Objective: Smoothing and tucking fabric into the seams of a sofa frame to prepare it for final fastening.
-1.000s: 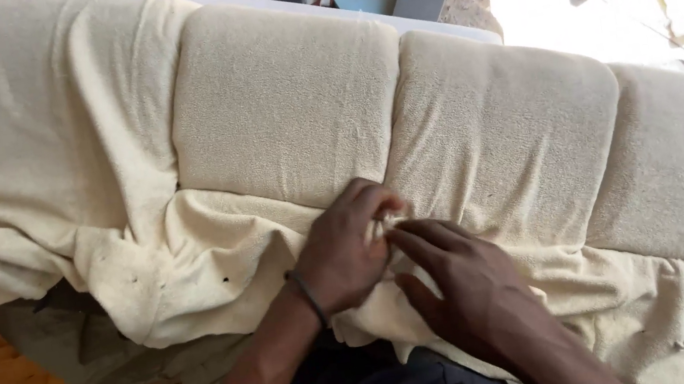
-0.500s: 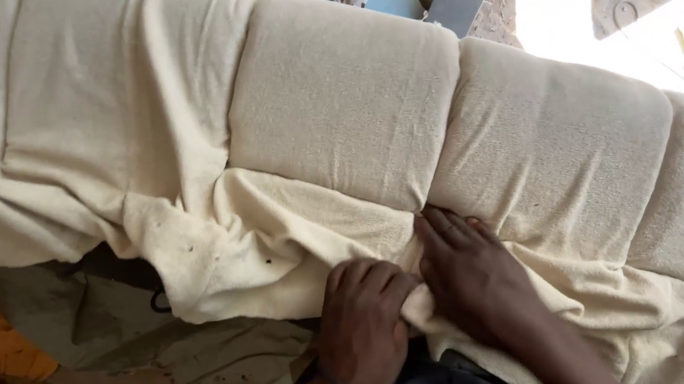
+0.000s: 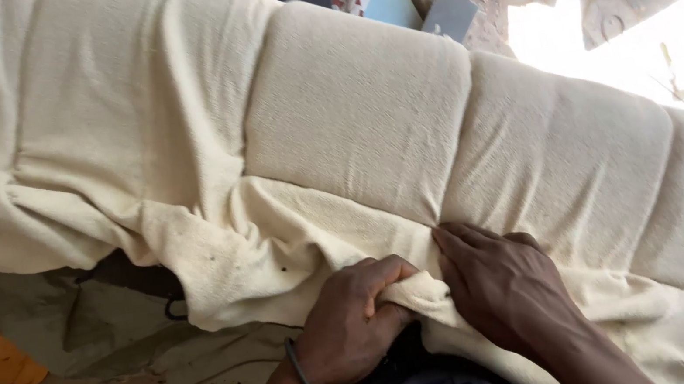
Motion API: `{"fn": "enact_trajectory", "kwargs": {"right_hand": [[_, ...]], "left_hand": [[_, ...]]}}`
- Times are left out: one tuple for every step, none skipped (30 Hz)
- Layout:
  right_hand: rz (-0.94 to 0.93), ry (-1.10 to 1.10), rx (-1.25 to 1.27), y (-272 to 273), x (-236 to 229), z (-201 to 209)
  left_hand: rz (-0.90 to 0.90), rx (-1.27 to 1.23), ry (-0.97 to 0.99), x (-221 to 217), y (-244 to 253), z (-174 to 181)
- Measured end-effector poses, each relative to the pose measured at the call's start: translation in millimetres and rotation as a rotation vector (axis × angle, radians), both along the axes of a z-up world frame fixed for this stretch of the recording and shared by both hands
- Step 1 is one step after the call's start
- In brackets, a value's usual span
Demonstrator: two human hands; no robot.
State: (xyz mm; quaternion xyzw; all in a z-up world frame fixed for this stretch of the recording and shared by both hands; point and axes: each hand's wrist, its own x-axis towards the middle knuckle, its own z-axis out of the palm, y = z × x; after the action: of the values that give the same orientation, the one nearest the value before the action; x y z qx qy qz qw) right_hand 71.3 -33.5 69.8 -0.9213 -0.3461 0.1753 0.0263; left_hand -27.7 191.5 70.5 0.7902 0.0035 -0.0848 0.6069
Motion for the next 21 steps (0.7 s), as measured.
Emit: {"fn": "enact_trajectory", "kwargs": {"right_hand": [[0.008, 0.003, 0.006, 6, 4, -8], [0.048, 0.013, -0.059, 11, 9, -16], [0.076, 0.019, -0.133, 12, 12, -23], [0.072, 0.018, -0.136, 12, 10, -30], [0.062, -0.002, -0.142, 10, 9, -36], [0.052, -0.022, -0.148, 7, 8, -42], [0.041, -0.025, -0.154, 0, 10, -32], [0.012, 0.060, 0.040, -8, 12, -22], [-0.009, 0.138, 0.242, -12, 17, -13], [-0.012, 0.130, 0.242, -15, 20, -9], [0.093, 0.171, 0.347, -18, 17, -3], [0.198, 0.211, 0.451, -21, 14, 2], [0.195, 0.203, 0.447, -22, 15, -4], [0.213, 0.169, 0.341, -22, 15, -10], [0.233, 0.141, 0.242, -21, 12, -19], [0.235, 0.139, 0.245, -13, 14, -21], [0.202, 0.085, 0.148, -8, 9, -21], [0.170, 0.031, 0.049, -2, 4, -22], [0.164, 0.034, 0.044, -4, 0, -17], [0.089, 0.032, -0.008, -5, -4, -11], [0.025, 0.015, -0.047, -1, 1, -8]], "left_hand": [[0.008, 0.006, 0.003, 0, -2, -7], [-0.016, 0.060, -0.028, 1, -4, -15], [-0.052, 0.105, -0.063, 3, -9, -24], [-0.056, 0.102, -0.065, 4, -12, -29], [-0.033, 0.160, -0.084, 4, -17, -33], [-0.009, 0.217, -0.102, 5, -23, -38], [-0.019, 0.211, -0.107, 3, -26, -39], [-0.021, 0.230, -0.100, 1, -28, -41], [-0.015, 0.256, -0.097, 0, -28, -43], [-0.018, 0.256, -0.104, 7, -23, -43], [-0.070, 0.196, -0.100, 8, -18, -42], [-0.121, 0.137, -0.096, 9, -14, -40], [-0.125, 0.133, -0.105, 14, -7, -34], [-0.171, 0.068, -0.017, 19, -1, -28], [-0.212, 0.011, 0.078, 20, 8, -22], [-0.211, 0.015, 0.075, 27, 12, -22], [-0.194, -0.022, 0.127, 29, 12, -21], [-0.175, -0.057, 0.178, 31, 13, -20], [-0.181, -0.063, 0.179, 27, 10, -17], [-0.136, -0.036, 0.167, 24, 7, -14], [-0.079, 0.004, 0.140, 26, 9, -11]]}}
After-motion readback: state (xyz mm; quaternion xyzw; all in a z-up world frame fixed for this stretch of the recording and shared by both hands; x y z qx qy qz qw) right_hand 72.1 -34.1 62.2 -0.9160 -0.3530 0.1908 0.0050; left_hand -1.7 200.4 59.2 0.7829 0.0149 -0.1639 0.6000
